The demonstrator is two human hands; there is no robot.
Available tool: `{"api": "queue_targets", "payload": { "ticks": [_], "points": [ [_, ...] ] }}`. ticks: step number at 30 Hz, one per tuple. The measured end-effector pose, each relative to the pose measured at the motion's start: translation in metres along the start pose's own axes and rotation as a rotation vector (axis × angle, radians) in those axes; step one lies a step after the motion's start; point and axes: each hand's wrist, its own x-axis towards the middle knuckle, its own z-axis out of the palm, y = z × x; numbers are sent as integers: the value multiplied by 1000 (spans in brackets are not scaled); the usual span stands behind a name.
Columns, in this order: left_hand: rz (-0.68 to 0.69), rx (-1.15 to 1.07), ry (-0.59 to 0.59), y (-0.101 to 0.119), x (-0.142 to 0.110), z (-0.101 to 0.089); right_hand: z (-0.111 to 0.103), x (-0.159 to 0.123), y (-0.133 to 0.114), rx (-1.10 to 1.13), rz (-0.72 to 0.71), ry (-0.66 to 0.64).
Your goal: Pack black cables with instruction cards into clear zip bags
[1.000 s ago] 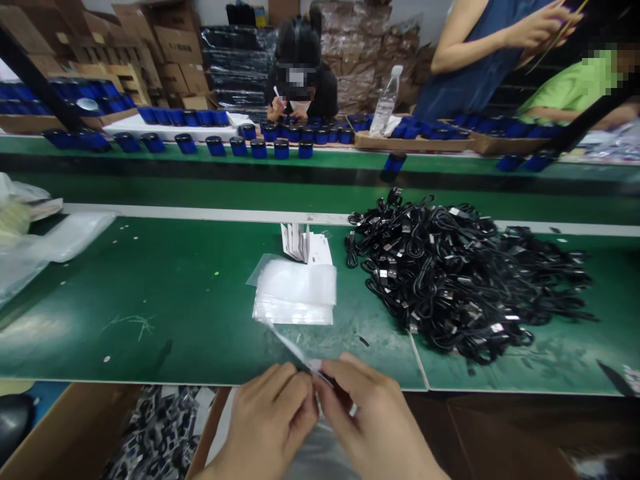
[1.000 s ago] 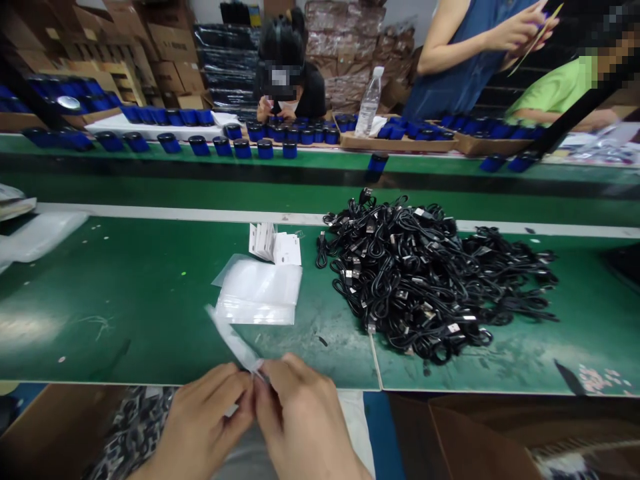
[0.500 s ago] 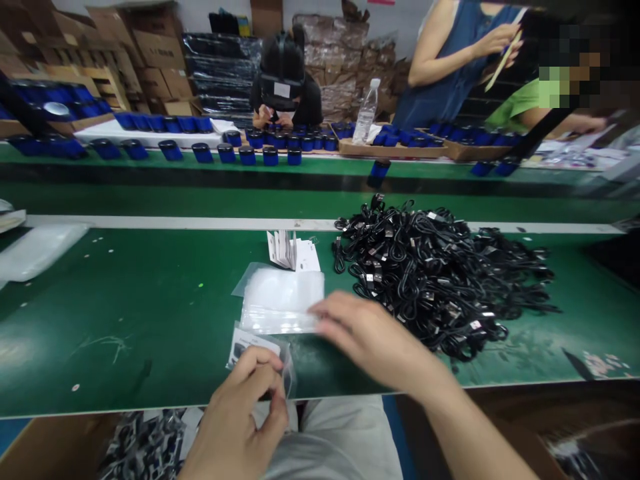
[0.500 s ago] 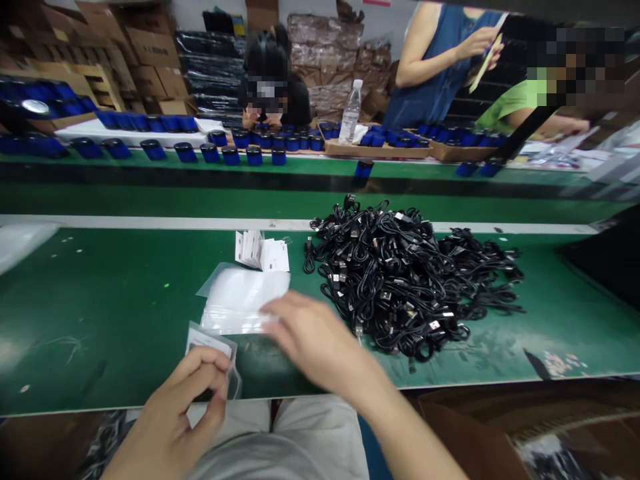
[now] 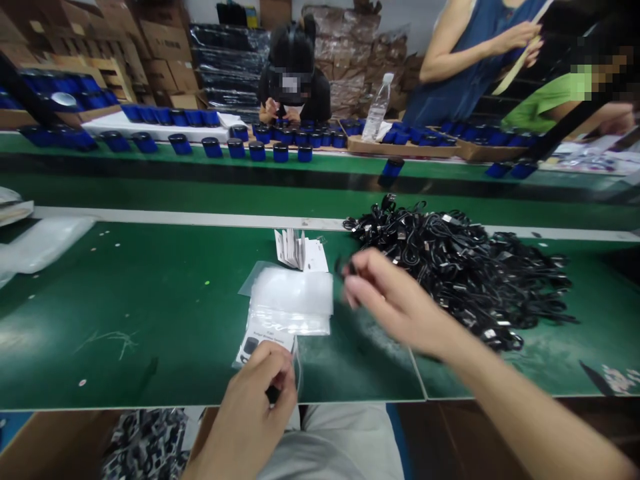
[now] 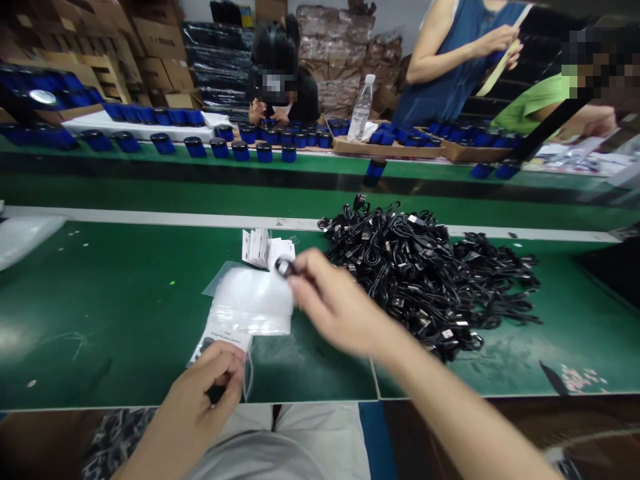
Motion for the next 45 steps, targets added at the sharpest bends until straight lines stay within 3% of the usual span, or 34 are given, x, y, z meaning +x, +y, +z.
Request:
{"api": "queue_targets", "payload": {
  "ticks": [1, 3, 5, 8, 12, 17, 21, 23, 26, 28, 33, 35, 38, 39, 41, 43, 45],
  "points": [
    [7, -14, -3, -1, -1, 0, 9, -16, -15, 252, 45, -72],
    [17, -30, 4, -3, -3, 1, 31, -40, -40, 503, 85, -229],
    [10, -17, 32, -6, -7, 2, 53, -52, -53, 567, 159, -200],
    [26, 36, 106, -10, -14, 5, 71, -53, -56, 483, 230, -180],
    [83, 90, 176, -7, -24, 9, 73, -47, -54, 526, 297, -180],
    [33, 43, 259, 0, -31, 12, 70, -53, -44, 1043, 242, -318],
    [66, 28, 269, 3, -34, 13, 71, -58, -37, 1269, 175, -365],
    [80, 22, 267, 4, -34, 13, 76, -57, -40, 1270, 213, -317],
    [89, 20, 279, 4, -34, 14, 86, -54, -49, 1129, 466, -115],
    [106, 26, 287, 4, -34, 12, 90, -54, -54, 1034, 556, -13],
    [187, 46, 326, 6, -34, 10, 91, -56, -62, 749, 273, 34],
    [205, 43, 342, 8, -34, 13, 95, -56, -63, 592, 283, 184],
    [242, 61, 352, 12, -35, 16, 99, -53, -64, 400, 446, 422],
    [256, 81, 350, 13, -36, 15, 99, -52, -63, 407, 508, 433],
    [283, 141, 321, 13, -37, 11, 95, -50, -60, 562, 554, 276],
    [268, 162, 260, 12, -35, 3, 88, -50, -57, 738, 460, 29],
    [134, 94, 192, 11, -30, -7, 82, -50, -55, 790, 335, -90]
  ]
}}
